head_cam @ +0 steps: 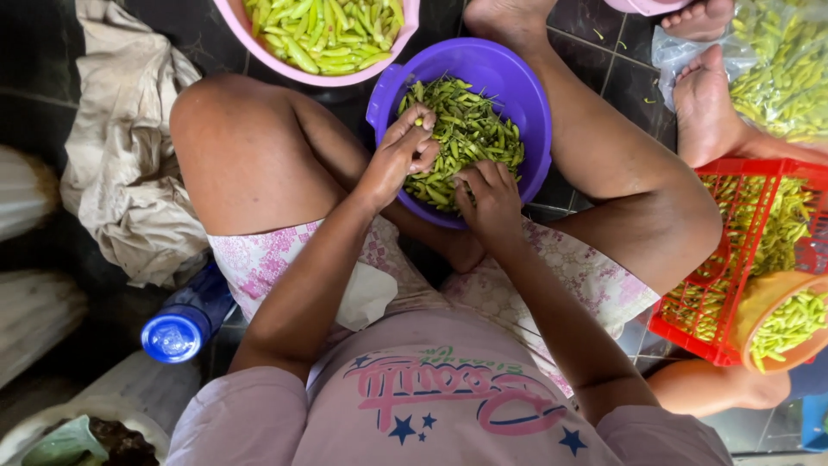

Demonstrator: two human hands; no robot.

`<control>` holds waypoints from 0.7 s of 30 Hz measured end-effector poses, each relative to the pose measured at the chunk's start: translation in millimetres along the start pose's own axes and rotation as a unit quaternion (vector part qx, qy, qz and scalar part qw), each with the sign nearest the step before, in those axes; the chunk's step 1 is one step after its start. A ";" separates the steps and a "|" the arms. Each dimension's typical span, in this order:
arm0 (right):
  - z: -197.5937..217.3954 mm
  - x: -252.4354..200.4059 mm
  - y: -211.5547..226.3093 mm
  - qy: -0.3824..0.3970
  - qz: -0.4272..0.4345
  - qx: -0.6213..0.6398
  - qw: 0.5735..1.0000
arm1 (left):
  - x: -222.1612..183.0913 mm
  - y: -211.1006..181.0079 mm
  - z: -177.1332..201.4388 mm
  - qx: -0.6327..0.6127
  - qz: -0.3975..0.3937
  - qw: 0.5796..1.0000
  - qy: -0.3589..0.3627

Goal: A person sitting on the floor manually removes stems from green vegetables and sorts them into plastic bowls.

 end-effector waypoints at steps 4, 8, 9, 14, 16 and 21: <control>-5.1 -3.9 2.2 0.042 0.013 0.070 0.997 | 1.7 0.1 2.0 -0.004 0.003 1.000 0.000; -23.2 -13.1 4.5 0.071 0.014 0.021 0.997 | 2.0 4.8 3.8 -0.003 0.005 1.000 -0.008; -22.8 -10.6 9.9 0.071 0.012 0.023 0.997 | 2.0 8.3 3.9 -0.003 0.007 1.000 -0.008; -29.7 -7.0 7.2 0.062 -0.020 -0.038 0.997 | 3.7 9.4 -2.9 0.021 0.017 1.000 0.009; -32.6 -12.6 -0.5 0.053 -0.032 -0.022 0.998 | 2.5 10.1 -1.4 0.024 0.020 0.999 0.011; -25.6 -13.8 -17.9 0.040 -0.033 0.003 0.999 | 1.8 9.5 0.1 0.039 0.013 0.999 0.010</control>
Point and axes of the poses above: each hand's wrist, its own x-axis towards the middle knuckle, its own z-axis out of the back of the hand, y = z × x, the point moved 10 cm from there along x, towards the middle knuckle, and after that the axes turned 1 degree about y, right-handed, at the moved point
